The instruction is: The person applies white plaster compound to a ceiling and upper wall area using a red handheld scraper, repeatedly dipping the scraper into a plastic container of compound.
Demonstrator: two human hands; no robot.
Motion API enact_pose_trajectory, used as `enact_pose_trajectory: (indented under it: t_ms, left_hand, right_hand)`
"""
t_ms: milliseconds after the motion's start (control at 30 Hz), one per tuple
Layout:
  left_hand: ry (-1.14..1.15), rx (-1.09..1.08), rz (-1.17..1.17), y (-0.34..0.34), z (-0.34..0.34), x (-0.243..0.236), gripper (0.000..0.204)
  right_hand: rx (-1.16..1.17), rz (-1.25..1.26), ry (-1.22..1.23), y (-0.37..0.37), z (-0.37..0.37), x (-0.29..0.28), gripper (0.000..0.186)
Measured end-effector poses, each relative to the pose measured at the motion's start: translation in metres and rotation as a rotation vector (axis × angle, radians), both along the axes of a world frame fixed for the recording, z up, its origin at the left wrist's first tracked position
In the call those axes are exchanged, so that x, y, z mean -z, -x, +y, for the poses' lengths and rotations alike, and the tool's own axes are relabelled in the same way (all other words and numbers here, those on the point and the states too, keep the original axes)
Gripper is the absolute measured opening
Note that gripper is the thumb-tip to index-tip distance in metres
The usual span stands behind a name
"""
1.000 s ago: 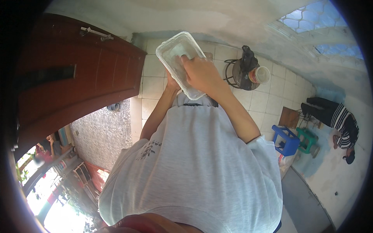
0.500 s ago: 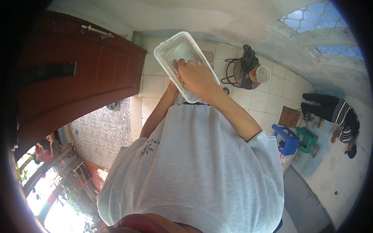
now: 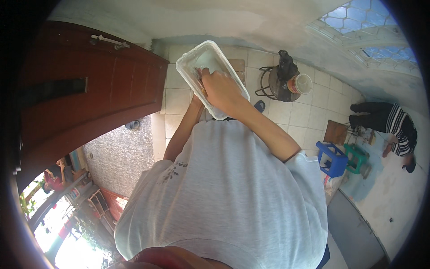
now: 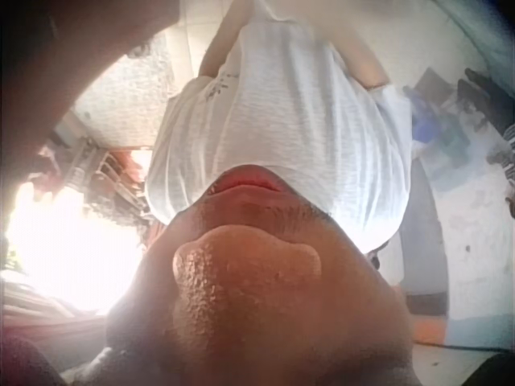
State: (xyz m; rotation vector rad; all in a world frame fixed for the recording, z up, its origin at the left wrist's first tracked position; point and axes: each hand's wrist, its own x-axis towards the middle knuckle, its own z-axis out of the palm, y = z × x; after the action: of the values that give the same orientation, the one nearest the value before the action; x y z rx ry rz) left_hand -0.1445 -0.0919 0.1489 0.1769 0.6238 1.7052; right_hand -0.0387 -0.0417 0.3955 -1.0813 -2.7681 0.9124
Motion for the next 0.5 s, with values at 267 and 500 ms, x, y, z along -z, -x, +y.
enact_pose_trajectory:
  t_ms: [267, 500]
  left_hand:
    - [-0.211, 0.072, -0.221, -0.005, 0.001, -0.045, 0.066]
    - [-0.326, 0.074, -0.267, 0.000, -0.001, -0.015, 0.064]
  right_hand:
    - [0.069, -0.003, -0.121, -0.011, 0.003, -0.021, 0.032]
    - [-0.022, 0.054, -0.176, 0.000, -0.003, -0.034, 0.027]
